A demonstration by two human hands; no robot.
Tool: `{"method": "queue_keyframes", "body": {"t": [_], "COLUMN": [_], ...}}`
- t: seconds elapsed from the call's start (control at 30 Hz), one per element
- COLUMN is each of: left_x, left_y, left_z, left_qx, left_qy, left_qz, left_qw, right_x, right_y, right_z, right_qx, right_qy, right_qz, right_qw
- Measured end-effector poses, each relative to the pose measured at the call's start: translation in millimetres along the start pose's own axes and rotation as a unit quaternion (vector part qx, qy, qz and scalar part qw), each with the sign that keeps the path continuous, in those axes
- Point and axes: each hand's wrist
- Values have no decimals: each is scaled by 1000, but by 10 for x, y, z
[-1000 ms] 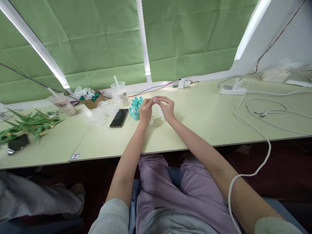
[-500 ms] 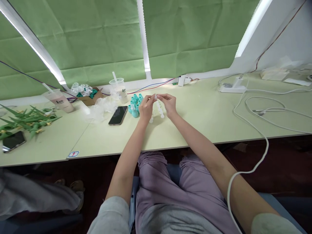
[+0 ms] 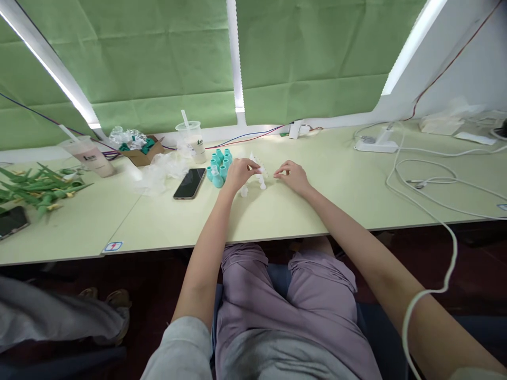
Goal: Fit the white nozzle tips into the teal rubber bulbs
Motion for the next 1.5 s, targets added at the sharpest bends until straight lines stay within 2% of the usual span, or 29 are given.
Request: {"method": "queue_keyframes", "body": {"t": [0.17, 0.27, 0.43, 0.57, 0.7, 1.2, 1.5], "left_x": [-62, -65, -1, 63, 102, 57, 120], "left_y": [-63, -86, -79, -75, -49, 74, 94], "left_z": [8, 13, -5, -17, -17, -5, -20], "left_qx": [-64, -104, -174, -232, -265, -270, -272], "left_qy": [-14, -1, 62, 69, 65, 84, 79], "left_qz": [-93, -117, -117, -105, -109, -59, -54], "left_qw": [994, 988, 976, 965, 956, 958, 957], "right_x": [-88, -75, -65, -67, -50, -41, -12], "right_y": [77, 81, 92, 109, 113, 101, 111], "right_z": [43, 30, 18, 29, 32, 28, 39], "right_qx": [-26, -36, -58, -71, -78, -66, -71], "right_qy": [2, -11, -23, -37, -43, -20, -9], "right_qz": [-43, -47, -59, -82, -78, -63, -65], "right_qw": [999, 998, 996, 993, 993, 996, 995]}}
Point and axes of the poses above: each hand's wrist, its own z-axis towards the middle knuckle, its own y-axis out of the palm, x = y × z, and after that the axes turned 6 degrees about -x, right-handed
